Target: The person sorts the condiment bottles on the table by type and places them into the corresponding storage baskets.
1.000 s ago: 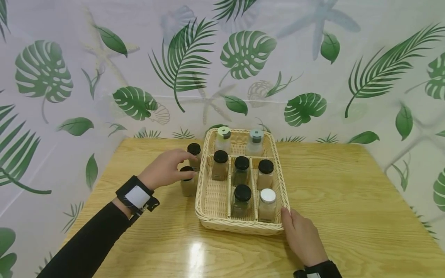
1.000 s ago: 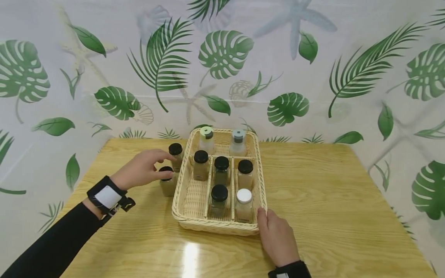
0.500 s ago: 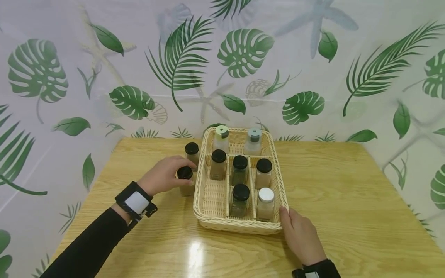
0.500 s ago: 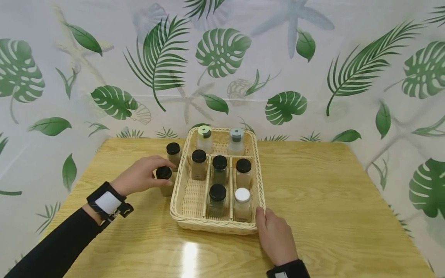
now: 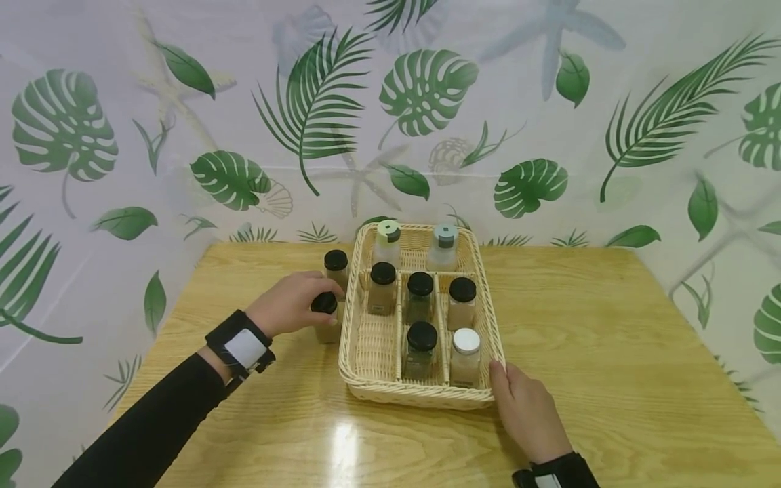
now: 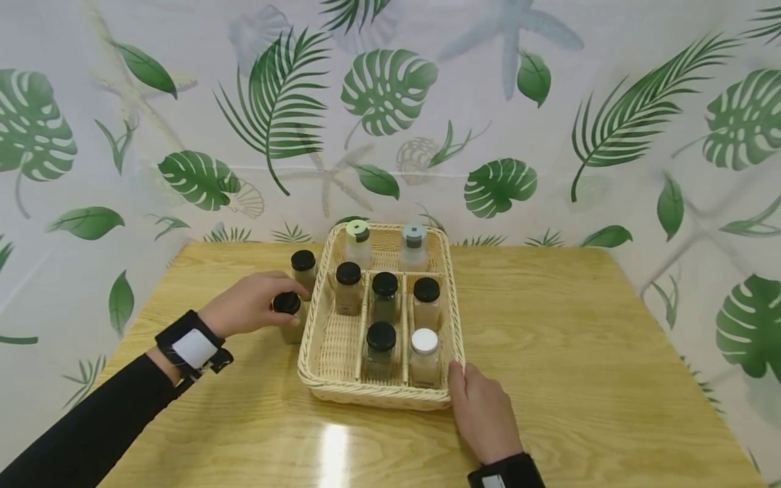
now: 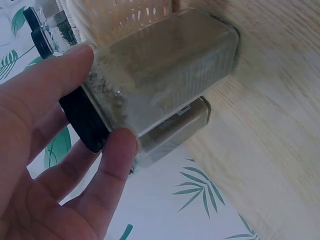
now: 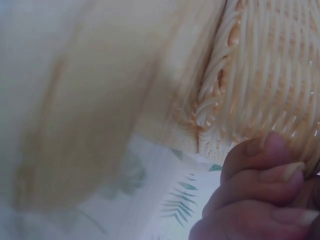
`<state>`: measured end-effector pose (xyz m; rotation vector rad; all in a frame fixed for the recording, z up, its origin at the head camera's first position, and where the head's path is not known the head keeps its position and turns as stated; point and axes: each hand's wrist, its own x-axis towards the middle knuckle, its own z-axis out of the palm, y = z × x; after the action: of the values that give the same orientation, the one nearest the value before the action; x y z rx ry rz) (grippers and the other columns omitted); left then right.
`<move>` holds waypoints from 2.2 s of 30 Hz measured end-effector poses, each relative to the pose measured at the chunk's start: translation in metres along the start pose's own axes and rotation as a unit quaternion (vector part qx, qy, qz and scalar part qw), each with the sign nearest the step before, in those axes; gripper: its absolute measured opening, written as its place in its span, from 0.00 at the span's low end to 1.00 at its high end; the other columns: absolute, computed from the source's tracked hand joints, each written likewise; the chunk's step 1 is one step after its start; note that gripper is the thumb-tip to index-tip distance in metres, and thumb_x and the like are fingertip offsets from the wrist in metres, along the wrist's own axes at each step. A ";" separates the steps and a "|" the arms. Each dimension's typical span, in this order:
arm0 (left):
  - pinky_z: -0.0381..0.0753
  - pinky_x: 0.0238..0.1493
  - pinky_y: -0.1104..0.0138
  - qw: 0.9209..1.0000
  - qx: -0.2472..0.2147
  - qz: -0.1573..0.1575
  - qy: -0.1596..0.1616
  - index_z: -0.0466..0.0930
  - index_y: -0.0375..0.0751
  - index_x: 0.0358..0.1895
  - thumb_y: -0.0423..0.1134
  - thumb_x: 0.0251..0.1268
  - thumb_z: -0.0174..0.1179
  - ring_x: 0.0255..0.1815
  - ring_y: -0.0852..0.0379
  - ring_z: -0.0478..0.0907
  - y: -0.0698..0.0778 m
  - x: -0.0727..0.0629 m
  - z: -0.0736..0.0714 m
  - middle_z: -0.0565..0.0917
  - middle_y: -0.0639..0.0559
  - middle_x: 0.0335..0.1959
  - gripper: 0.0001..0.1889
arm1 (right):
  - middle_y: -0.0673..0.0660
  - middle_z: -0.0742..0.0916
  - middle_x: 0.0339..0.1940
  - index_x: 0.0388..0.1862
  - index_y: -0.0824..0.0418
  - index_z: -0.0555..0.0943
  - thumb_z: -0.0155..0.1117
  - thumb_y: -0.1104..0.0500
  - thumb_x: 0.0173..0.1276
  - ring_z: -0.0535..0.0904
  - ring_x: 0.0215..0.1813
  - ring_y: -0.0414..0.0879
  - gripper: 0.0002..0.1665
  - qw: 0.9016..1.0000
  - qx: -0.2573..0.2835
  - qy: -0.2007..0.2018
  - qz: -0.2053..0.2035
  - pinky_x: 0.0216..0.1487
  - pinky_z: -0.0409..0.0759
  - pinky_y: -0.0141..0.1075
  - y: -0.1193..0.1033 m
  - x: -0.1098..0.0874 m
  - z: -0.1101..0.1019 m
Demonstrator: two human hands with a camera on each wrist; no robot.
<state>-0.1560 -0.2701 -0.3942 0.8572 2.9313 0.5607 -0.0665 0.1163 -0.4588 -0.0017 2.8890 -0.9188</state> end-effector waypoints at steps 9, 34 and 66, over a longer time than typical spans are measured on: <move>0.80 0.48 0.58 1.000 -0.001 0.000 0.007 0.84 0.42 0.56 0.44 0.56 0.75 0.47 0.52 0.80 0.000 0.000 0.001 0.84 0.48 0.48 0.23 | 0.51 0.64 0.18 0.24 0.58 0.66 0.30 0.39 0.83 0.65 0.22 0.45 0.33 1.000 -0.005 0.016 -0.015 0.26 0.62 0.36 0.000 0.000 0.001; 0.80 0.49 0.55 0.997 -0.031 0.036 0.058 0.84 0.38 0.54 0.37 0.57 0.74 0.47 0.50 0.82 -0.006 -0.007 0.006 0.86 0.46 0.47 0.20 | 0.51 0.64 0.17 0.23 0.59 0.65 0.29 0.39 0.83 0.60 0.20 0.44 0.34 1.000 -0.004 0.014 -0.019 0.24 0.59 0.35 0.003 0.001 0.002; 0.76 0.38 0.61 0.989 -0.042 0.018 0.138 0.84 0.44 0.55 0.37 0.60 0.72 0.42 0.54 0.79 0.006 -0.018 -0.027 0.86 0.49 0.49 0.19 | 0.51 0.64 0.17 0.25 0.59 0.66 0.29 0.38 0.83 0.64 0.21 0.45 0.33 1.000 -0.005 0.012 -0.020 0.25 0.61 0.36 0.005 0.001 0.002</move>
<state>-0.1410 -0.2837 -0.3685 0.8909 3.1118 0.8646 -0.0669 0.1188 -0.4633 -0.0499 2.9259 -0.9164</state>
